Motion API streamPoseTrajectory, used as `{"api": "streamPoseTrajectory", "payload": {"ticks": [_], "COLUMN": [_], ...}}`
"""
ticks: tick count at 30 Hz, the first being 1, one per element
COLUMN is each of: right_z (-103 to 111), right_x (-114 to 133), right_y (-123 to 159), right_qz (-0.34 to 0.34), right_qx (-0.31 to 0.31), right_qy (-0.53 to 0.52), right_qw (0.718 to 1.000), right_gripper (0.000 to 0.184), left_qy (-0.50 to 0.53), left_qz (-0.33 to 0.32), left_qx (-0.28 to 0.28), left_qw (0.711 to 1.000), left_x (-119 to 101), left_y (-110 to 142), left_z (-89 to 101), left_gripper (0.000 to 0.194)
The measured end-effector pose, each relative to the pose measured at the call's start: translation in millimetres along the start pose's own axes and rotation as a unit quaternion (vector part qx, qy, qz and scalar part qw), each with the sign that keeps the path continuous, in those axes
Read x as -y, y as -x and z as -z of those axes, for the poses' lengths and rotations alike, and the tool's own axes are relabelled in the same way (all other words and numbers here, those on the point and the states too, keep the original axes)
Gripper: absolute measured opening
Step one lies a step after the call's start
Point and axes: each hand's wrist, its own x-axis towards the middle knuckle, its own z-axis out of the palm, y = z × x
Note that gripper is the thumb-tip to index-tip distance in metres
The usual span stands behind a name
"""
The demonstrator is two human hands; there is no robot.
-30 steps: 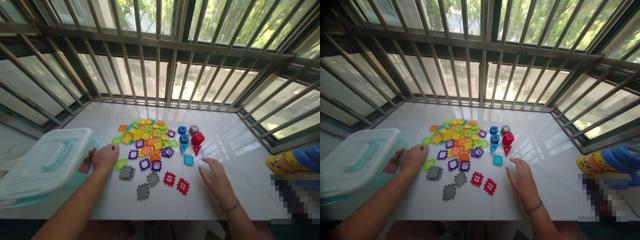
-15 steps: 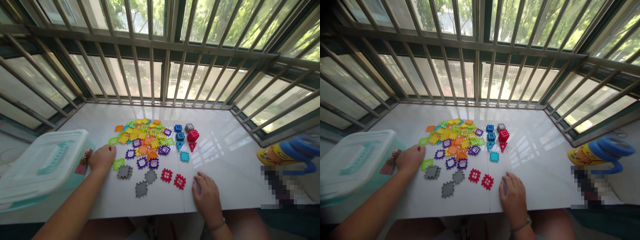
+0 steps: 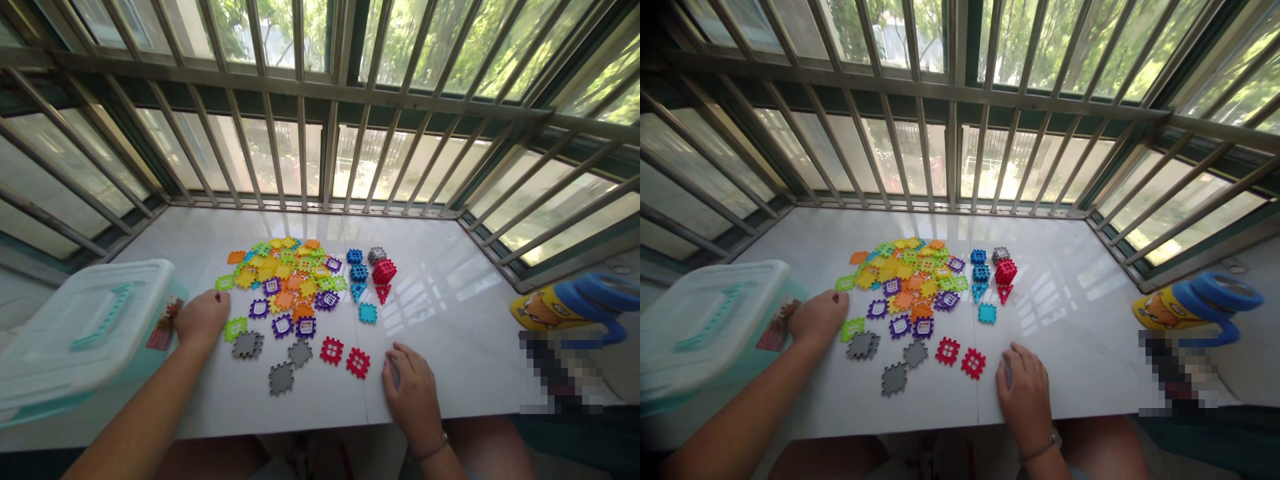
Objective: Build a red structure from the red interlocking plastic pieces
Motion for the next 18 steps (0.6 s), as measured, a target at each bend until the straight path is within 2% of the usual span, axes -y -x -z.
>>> {"api": "streamPoseTrajectory", "payload": {"ticks": [4, 8, 14, 18], "right_z": [1.8, 4.9, -7.3, -16.2], "right_x": [6.8, 27.5, 48.2, 45.6], "right_y": [-1.6, -1.9, 2.1, -1.1], "right_qz": [-0.008, 0.009, 0.042, 0.055], "right_qx": [0.005, 0.042, 0.082, 0.103], "right_qy": [-0.034, -0.064, -0.022, 0.012], "right_qw": [0.999, 0.997, 0.996, 0.993], "right_gripper": [0.021, 0.026, 0.057, 0.056], "left_qy": [-0.009, -0.013, -0.014, -0.008], "left_qz": [-0.003, -0.004, 0.004, 0.003], "left_qx": [-0.002, 0.0, 0.004, 0.0], "left_qw": [1.0, 1.0, 1.0, 1.0], "left_x": [-1.7, -3.4, -3.9, -3.9], "left_y": [2.4, 4.6, 4.0, 4.7], "left_z": [2.1, 4.2, 4.9, 5.9], "left_gripper": [0.064, 0.065, 0.066, 0.066]}}
